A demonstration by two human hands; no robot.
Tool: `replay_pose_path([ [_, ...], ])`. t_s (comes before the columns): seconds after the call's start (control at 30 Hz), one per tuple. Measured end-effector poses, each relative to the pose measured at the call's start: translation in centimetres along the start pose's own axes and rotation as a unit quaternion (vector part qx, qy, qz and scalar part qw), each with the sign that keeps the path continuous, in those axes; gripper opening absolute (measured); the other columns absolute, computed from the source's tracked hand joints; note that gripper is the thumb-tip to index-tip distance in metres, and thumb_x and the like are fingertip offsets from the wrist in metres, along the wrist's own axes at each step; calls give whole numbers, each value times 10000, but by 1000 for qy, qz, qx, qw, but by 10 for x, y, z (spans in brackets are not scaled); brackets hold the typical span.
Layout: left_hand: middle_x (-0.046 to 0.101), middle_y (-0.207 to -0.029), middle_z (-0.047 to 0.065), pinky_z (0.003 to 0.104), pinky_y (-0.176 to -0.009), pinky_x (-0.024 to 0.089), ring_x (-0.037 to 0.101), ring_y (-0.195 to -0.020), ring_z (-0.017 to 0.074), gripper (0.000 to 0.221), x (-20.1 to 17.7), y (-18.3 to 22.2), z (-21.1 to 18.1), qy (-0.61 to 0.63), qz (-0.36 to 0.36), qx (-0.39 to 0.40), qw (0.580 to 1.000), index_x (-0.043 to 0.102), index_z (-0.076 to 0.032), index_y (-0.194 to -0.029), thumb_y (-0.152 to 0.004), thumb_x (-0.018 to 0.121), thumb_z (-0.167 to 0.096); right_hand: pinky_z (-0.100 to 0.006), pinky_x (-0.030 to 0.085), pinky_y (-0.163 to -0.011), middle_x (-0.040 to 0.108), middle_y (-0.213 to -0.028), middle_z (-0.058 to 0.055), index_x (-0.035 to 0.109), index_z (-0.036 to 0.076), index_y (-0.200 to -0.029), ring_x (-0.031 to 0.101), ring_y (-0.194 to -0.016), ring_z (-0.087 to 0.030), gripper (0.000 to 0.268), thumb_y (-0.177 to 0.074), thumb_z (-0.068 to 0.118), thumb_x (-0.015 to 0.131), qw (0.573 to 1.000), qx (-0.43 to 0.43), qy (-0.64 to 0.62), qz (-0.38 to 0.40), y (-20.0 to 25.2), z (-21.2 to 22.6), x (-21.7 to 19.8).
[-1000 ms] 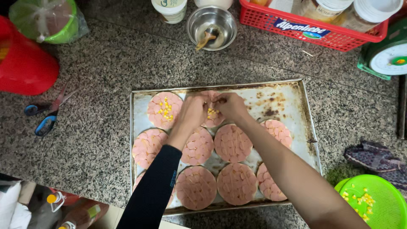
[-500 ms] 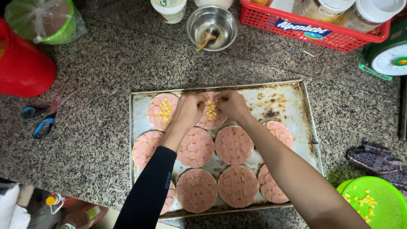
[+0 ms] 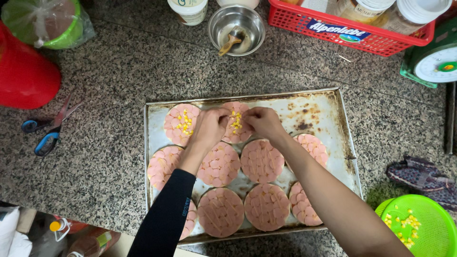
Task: The person places pieces of corn onto small circular bread rolls topped with ham on a baking tray, then moves to a sink area to wash out a small bowl and return for more corn.
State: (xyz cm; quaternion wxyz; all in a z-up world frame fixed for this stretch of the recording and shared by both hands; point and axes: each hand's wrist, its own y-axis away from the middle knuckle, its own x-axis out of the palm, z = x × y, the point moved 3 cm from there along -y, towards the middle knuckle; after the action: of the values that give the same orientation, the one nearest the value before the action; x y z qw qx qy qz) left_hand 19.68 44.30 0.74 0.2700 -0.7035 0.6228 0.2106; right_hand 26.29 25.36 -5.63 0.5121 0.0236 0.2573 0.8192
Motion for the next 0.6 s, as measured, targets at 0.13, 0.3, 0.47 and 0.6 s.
replay_pose_path([
  [0.13,757,-988,188,431,-817,580,744,-901,363,201,-1,3,0,21,11,-43,999,777,-43,-1033,-875,655,-65,-296,486,-544,690,-730,-61,734,-13,-1013,596,-589,-112,185,-909,137,710,999,7,35,-23,3,4,0],
  [0.3,748,-966,200,430,-815,581,737,-894,374,204,1,3,4,15,-36,-15,999,777,-51,-1064,-907,653,-91,-293,530,-584,745,-758,-54,779,27,-1023,642,-608,-112,259,-974,224,618,997,21,61,-38,-2,5,4],
  [0.47,756,-975,206,458,-826,557,708,-907,395,244,-8,7,10,5,-68,-36,997,756,-35,-1115,-900,656,-91,-292,551,-618,760,-778,-61,796,49,-1046,677,-645,-118,236,-921,159,628,994,-10,108,-21,-3,-5,-6],
  [0.6,751,-1070,205,462,-898,543,701,-980,392,222,-4,12,10,-6,-69,11,998,752,-31,-1095,-906,640,-64,-301,558,-631,762,-787,-59,796,66,-1051,687,-663,-127,226,-911,181,660,993,-28,111,-20,-1,-10,-1],
])
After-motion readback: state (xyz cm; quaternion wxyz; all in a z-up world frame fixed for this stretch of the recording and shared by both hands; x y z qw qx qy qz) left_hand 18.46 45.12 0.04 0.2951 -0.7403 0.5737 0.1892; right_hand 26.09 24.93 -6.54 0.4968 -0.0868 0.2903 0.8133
